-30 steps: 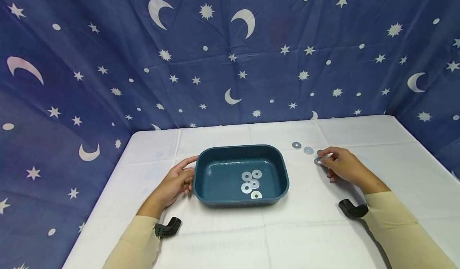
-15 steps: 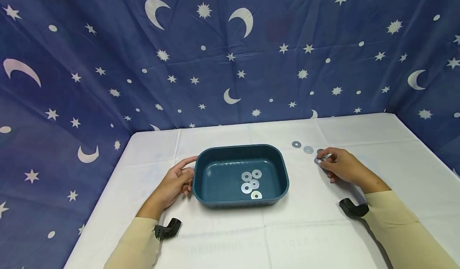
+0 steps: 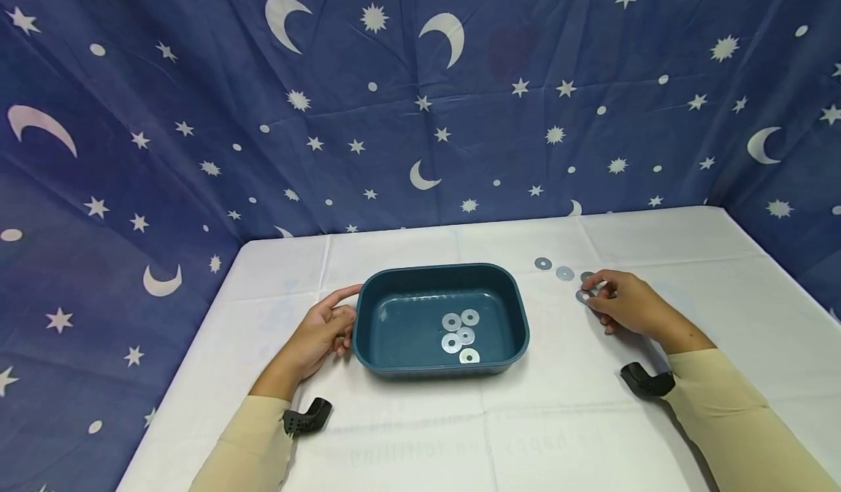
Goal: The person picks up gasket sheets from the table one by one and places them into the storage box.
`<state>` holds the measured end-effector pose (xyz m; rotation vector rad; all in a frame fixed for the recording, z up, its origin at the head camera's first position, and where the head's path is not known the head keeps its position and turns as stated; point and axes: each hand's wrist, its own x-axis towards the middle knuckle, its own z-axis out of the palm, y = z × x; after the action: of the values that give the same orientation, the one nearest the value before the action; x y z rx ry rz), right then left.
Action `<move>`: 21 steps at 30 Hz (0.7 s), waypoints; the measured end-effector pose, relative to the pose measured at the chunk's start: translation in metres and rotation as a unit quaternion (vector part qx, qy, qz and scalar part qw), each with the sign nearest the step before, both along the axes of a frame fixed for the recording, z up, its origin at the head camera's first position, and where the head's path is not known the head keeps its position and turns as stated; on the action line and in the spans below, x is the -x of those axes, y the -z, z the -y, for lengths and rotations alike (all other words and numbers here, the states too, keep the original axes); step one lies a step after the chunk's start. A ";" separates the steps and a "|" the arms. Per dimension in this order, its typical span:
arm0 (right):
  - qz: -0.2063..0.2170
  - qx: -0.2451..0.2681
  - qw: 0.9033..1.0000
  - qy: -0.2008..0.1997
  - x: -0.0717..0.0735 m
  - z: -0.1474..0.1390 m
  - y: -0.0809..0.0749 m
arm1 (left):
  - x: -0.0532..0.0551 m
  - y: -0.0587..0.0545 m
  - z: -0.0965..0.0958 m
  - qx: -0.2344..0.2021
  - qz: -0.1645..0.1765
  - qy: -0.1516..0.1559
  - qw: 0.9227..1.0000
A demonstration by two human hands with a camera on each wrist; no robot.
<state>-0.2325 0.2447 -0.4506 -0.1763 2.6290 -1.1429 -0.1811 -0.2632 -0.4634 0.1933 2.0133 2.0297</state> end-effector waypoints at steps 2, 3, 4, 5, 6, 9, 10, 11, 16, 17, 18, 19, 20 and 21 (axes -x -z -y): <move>-0.001 -0.001 1.000 -0.001 0.000 0.000 0.000 | 0.000 0.000 0.000 0.002 -0.001 0.000 1.000; -0.001 -0.001 1.000 -0.001 0.000 -0.001 0.000 | 0.000 0.000 -0.001 0.003 -0.001 0.000 1.000; -0.002 -0.001 1.000 -0.001 0.000 -0.001 0.001 | 0.000 0.000 -0.001 0.004 0.000 0.001 1.000; -0.001 -0.001 1.000 -0.001 0.000 -0.001 0.001 | 0.000 0.000 -0.001 0.004 0.000 0.001 1.000; -0.001 -0.001 1.000 -0.001 0.000 -0.001 0.001 | 0.000 -0.001 -0.001 0.005 0.000 0.001 1.000; -0.001 -0.003 1.000 -0.001 0.000 -0.002 0.001 | 0.000 -0.001 -0.002 0.005 0.002 0.001 1.000; 0.000 -0.004 1.000 -0.002 0.000 -0.002 0.001 | 0.000 -0.001 -0.002 0.004 0.003 0.001 1.000; 0.002 -0.005 1.000 -0.003 0.000 -0.002 0.001 | 0.000 -0.002 -0.002 0.005 0.004 0.000 1.000; 0.002 -0.011 1.000 -0.012 0.001 -0.002 -0.001 | 0.000 -0.002 -0.001 0.009 0.006 -0.002 1.000; 0.001 -0.013 1.000 -0.013 0.001 -0.002 -0.001 | 0.000 -0.002 -0.001 0.009 0.006 -0.002 1.000; 0.000 -0.014 1.000 -0.014 0.001 -0.002 -0.001 | 0.000 -0.002 -0.001 0.009 0.006 -0.001 1.000; 0.000 -0.014 1.000 -0.014 0.001 -0.002 -0.001 | -0.001 -0.002 -0.001 0.008 0.007 -0.001 1.000; 0.000 -0.015 1.000 -0.014 0.001 -0.002 -0.001 | -0.001 -0.001 -0.001 0.007 0.007 0.000 1.000; 0.000 -0.016 1.000 -0.014 0.000 -0.001 -0.001 | -0.001 -0.001 -0.001 0.006 0.007 0.001 1.000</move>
<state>-0.2329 0.2462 -0.4493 -0.2067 2.6353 -1.0915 -0.1806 -0.2626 -0.4628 0.1763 2.0162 2.0112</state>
